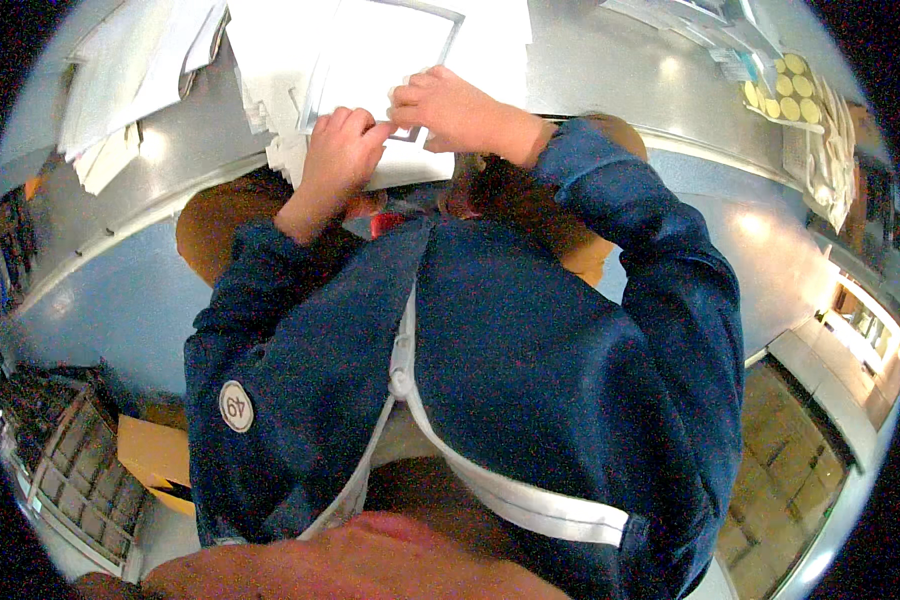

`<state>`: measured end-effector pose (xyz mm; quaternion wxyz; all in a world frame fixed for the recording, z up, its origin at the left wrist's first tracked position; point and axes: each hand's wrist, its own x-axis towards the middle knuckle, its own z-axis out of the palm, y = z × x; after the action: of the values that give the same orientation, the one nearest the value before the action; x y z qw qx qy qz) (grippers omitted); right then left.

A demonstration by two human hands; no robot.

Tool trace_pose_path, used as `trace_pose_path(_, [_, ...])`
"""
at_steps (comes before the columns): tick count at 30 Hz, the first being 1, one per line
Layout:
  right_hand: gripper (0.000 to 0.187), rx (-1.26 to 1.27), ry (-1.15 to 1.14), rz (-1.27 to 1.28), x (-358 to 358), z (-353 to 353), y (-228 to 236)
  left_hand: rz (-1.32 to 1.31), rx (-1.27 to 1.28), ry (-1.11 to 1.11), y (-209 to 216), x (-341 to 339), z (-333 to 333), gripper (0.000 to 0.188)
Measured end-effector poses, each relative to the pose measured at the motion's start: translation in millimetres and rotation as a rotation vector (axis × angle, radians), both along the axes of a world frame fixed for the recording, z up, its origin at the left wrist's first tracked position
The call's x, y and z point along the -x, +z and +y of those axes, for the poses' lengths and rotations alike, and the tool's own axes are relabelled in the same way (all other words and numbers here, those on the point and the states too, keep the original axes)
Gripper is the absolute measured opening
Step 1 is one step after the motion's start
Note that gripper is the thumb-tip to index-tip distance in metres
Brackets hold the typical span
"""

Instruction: The person assembles white cardboard boxes by hand on a metal table, folding the flaps and sides to form the structure.

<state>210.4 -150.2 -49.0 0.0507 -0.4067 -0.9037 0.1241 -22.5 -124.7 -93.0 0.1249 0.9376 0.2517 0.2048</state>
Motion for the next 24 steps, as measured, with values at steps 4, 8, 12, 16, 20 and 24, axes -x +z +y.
trace_pose_path(4, [0.028, 0.089, -0.178, -0.192, 51, -13, -3, -0.048, 0.103, 0.035, 0, 15, 2, 0.026])
trace_pose_path(8, [0.025, -0.236, -0.287, -0.066, 38, -38, -27, 0.068, 0.254, 0.117, 3, -16, 1, 0.023])
trace_pose_path(12, [0.016, -0.305, -0.262, 0.063, 18, -42, -14, 0.056, 0.261, 0.079, 31, -20, -6, 0.039])
trace_pose_path(16, [0.011, -0.555, -0.277, 0.176, -45, -30, 66, -0.283, 0.041, 0.017, 113, -19, 13, 0.054])
trace_pose_path(20, [0.025, -0.827, -0.35, 0.188, -177, -23, 171, -0.667, 0.362, 0.1, 177, -87, 56, 0.058])
trace_pose_path(24, [0.02, -0.595, -0.569, 0.095, -303, -5, 247, -0.673, 1.088, -0.022, 219, -212, 103, 0.082])
